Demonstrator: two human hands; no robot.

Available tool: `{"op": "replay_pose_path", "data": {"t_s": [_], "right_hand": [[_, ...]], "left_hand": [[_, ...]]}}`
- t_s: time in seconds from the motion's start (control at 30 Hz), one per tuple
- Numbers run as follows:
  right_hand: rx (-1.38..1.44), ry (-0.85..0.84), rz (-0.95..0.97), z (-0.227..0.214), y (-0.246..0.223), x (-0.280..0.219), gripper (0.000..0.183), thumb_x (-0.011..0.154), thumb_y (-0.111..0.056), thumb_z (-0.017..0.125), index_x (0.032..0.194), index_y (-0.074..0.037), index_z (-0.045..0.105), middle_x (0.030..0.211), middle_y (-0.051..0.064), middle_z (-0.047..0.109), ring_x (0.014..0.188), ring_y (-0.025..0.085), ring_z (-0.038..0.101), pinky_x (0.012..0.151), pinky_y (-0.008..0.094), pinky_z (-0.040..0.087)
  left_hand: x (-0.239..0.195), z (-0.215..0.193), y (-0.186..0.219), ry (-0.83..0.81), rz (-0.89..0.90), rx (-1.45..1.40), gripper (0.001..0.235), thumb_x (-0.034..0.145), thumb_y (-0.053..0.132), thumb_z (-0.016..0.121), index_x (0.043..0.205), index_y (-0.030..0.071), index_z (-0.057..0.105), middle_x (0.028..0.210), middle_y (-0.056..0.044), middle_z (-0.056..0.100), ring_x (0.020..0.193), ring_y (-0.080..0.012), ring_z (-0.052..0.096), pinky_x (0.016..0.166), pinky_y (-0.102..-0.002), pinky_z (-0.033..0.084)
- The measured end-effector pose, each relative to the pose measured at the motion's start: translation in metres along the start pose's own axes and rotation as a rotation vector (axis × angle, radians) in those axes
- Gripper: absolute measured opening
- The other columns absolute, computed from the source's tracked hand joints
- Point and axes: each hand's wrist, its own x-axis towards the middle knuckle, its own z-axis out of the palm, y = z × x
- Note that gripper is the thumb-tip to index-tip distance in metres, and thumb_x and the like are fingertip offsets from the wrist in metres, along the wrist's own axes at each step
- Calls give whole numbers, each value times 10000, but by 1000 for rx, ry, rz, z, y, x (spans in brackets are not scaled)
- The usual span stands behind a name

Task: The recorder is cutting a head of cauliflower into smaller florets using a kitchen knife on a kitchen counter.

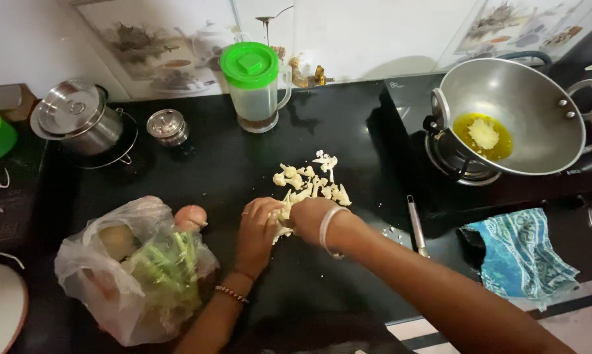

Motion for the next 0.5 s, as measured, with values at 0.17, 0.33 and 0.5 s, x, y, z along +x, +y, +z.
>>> {"op": "replay_pose_path", "data": {"t_s": [0.17,0.33,0.5], "right_hand": [[78,100,9,61,-7,7,236,987,-213,578,1140,-79,696,912,173,717,859,330,734,780,446,576],[183,305,42,125,-24,22,555,987,-209,592,1485,-41,416,828,188,716,803,371,701,699,485,551],[247,377,10,149,-13,32,588,995,-228,591,1525,-99,370,793,182,699,764,375,685,673,494,536]], "left_hand": [[5,2,-1,79,-61,-30,258,1033,151,445,1121,26,653,1173,-153,643,1155,-316,601,1050,-445,445],[2,3,-23,171,-205,-121,240,1049,139,459,1117,1,643,1181,-159,634,1119,-303,626,999,-405,478],[-2,7,-38,230,-286,-167,227,1049,136,480,1120,2,648,1164,-137,655,1094,-279,640,979,-380,490]]}}
